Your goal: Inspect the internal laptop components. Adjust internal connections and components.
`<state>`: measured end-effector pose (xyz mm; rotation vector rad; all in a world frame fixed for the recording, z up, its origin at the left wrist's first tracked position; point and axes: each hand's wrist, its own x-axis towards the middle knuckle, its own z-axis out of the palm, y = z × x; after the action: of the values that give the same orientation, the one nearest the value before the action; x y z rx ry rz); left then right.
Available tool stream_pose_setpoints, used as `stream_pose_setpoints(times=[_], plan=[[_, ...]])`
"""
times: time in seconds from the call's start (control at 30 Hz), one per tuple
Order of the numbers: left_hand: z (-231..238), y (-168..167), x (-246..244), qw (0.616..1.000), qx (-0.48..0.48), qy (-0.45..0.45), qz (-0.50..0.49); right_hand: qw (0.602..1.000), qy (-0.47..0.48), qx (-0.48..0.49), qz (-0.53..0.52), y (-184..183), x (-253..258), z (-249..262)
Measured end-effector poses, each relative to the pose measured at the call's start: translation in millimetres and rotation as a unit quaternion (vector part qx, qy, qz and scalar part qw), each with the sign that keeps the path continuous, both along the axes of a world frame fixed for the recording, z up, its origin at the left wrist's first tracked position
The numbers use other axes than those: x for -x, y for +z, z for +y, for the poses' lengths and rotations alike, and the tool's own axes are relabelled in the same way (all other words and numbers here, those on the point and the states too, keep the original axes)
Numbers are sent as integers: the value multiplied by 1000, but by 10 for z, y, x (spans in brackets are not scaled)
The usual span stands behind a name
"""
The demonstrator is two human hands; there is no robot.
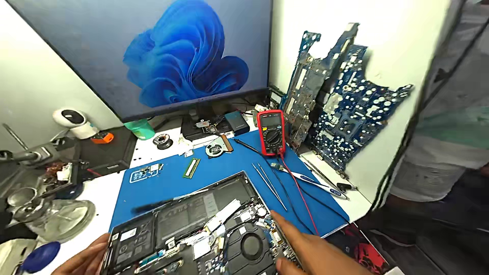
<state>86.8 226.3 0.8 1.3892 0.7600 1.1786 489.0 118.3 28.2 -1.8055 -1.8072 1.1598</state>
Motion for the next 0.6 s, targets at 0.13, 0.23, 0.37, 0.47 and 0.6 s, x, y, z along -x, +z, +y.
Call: stream_pose_setpoints(times=[0.13, 0.23, 0.37, 0.47, 0.6], plan=[[65, -94, -88, 1000, -19, 6, 8, 991, 67, 26, -115, 92, -114, 126], [70, -127, -65, 999, -18, 11, 26, 978, 111, 45, -171, 170, -145, 215], [92, -173, -90, 999, -21, -6, 25, 960, 156, 51, -228, 282, -242, 333], [129, -223, -197, 999, -24, -12, 18, 961, 141, -29, -235, 367, -322, 468], [175, -293, -257, 996, -48, 3, 75, 942, 86, -203, -252, 527, -175, 835]])
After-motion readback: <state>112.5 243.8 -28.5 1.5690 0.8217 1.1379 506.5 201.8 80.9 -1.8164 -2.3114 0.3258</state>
